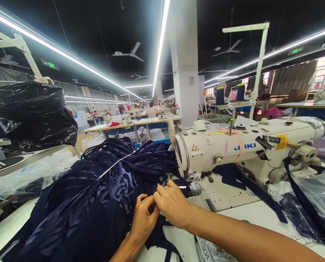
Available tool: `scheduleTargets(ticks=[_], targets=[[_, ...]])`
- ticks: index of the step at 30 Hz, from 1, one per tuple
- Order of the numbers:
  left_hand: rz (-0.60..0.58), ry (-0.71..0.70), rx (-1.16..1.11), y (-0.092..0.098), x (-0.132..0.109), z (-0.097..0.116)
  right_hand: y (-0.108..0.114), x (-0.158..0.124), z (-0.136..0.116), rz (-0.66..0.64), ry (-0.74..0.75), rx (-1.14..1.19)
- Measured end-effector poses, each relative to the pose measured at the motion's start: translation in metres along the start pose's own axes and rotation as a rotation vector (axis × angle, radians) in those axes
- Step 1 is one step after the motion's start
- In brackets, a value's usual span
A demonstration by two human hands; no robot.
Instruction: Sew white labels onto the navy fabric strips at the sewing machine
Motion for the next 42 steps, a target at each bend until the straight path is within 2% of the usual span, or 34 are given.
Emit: scheduleTargets(ticks=[3, 6, 9, 12, 14, 19, 22, 31, 42], targets=[[-0.003, -0.019, 0.010, 0.000, 0.000, 0.003, 0.000, 0.001, 0.004, -0.026, -0.022, 0.042], [0.004, 0.006, -0.012, 0.001, 0.002, 0.000, 0.011, -0.004, 0.003, 0.023, -0.066, 0.164], [0.041, 0.052, -0.026, 0.004, 0.004, -0.006, 0.028, -0.015, -0.014, 0.062, -0.019, 0.414], [0.080, 0.093, -0.043, 0.007, 0.005, -0.010, 0.036, -0.025, -0.030, 0.019, 0.063, 0.546], [0.079, 0.106, -0.058, 0.007, 0.005, -0.010, 0.035, -0.026, -0.024, 0.033, 0.029, 0.515], [0.068, 0.106, -0.066, 0.006, 0.006, -0.006, 0.025, -0.024, 0.022, 0.151, -0.268, 0.327], [0.071, 0.094, -0.065, 0.005, 0.005, -0.005, 0.017, -0.022, 0.032, 0.155, -0.347, 0.295], [0.043, 0.000, -0.022, 0.003, 0.001, 0.000, 0.015, -0.009, 0.019, 0.238, -0.225, 0.236], [-0.054, -0.007, 0.002, -0.007, -0.002, 0.002, 0.020, -0.025, 0.012, 0.265, -0.151, 0.277]])
Point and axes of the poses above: each hand's wrist, its own x-axis towards the middle knuckle, its own y-axis out of the back of the hand, z = x × y, the point moved 9 cm from there along x, towards the middle knuckle, and after that the axes turned 13 degrees about z, right-handed, at the moved point
